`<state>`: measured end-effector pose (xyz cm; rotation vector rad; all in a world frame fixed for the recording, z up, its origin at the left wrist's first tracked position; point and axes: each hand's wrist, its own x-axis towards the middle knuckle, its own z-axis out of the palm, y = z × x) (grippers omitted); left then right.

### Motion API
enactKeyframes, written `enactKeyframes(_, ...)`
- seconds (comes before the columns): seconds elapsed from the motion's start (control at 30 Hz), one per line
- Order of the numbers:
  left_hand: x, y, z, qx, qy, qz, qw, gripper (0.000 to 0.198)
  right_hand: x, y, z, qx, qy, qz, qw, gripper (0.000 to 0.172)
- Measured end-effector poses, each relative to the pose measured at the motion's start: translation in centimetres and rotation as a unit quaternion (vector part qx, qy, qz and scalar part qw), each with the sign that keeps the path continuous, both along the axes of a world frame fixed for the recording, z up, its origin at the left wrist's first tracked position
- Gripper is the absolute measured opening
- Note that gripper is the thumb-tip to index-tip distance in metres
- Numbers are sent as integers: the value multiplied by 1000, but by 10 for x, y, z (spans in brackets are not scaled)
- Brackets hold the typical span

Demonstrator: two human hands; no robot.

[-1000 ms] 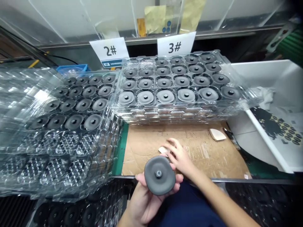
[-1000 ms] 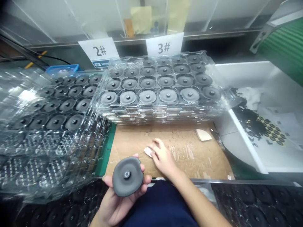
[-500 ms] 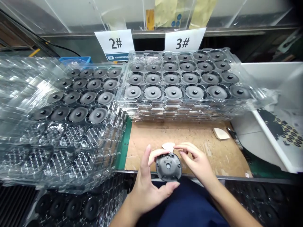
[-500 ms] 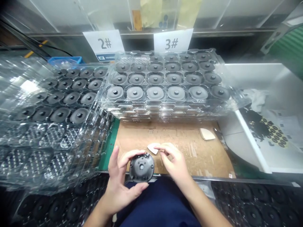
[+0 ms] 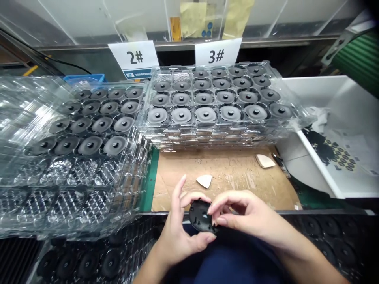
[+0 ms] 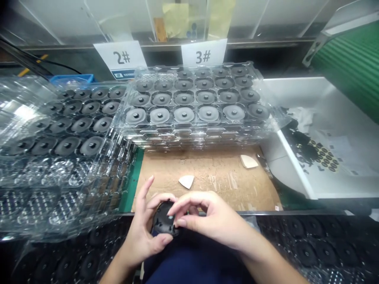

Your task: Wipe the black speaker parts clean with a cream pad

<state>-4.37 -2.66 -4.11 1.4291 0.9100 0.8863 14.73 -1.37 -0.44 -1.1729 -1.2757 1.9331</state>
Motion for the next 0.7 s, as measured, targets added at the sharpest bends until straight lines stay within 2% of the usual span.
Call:
enactKeyframes(0.1, 3, -2, 6, -71, -22, -43, 996, 101, 4, 0, 2, -38, 69, 13, 997, 15)
enactKeyframes(0.2, 8, -4, 12, -130, -30, -68, 989, 100, 8, -5, 2, -26, 87, 8, 996, 7)
enactKeyframes(0.3, 13, -8, 15, -139, -18, -73, 987, 102, 13, -14, -2, -43, 107, -13, 993, 3)
enactKeyframes(0.43, 18, -12, 16, -118, -2, -82, 990, 99, 21, -30, -8, -73, 118, -55, 989, 13)
enactKeyframes(0.53, 25, -14, 16, -102, 23, -88, 991, 95, 30, -44, -7, -20, 51, -113, 992, 9)
enactKeyframes(0.63, 35, -15, 15, -102, 49, -88, 990, 93, 43, -59, -3, 85, -51, -165, 981, 6)
enactKeyframes(0.7, 44, -16, 14, -112, 54, -68, 990, 90, 52, -70, -3, 167, -114, -171, 964, 11)
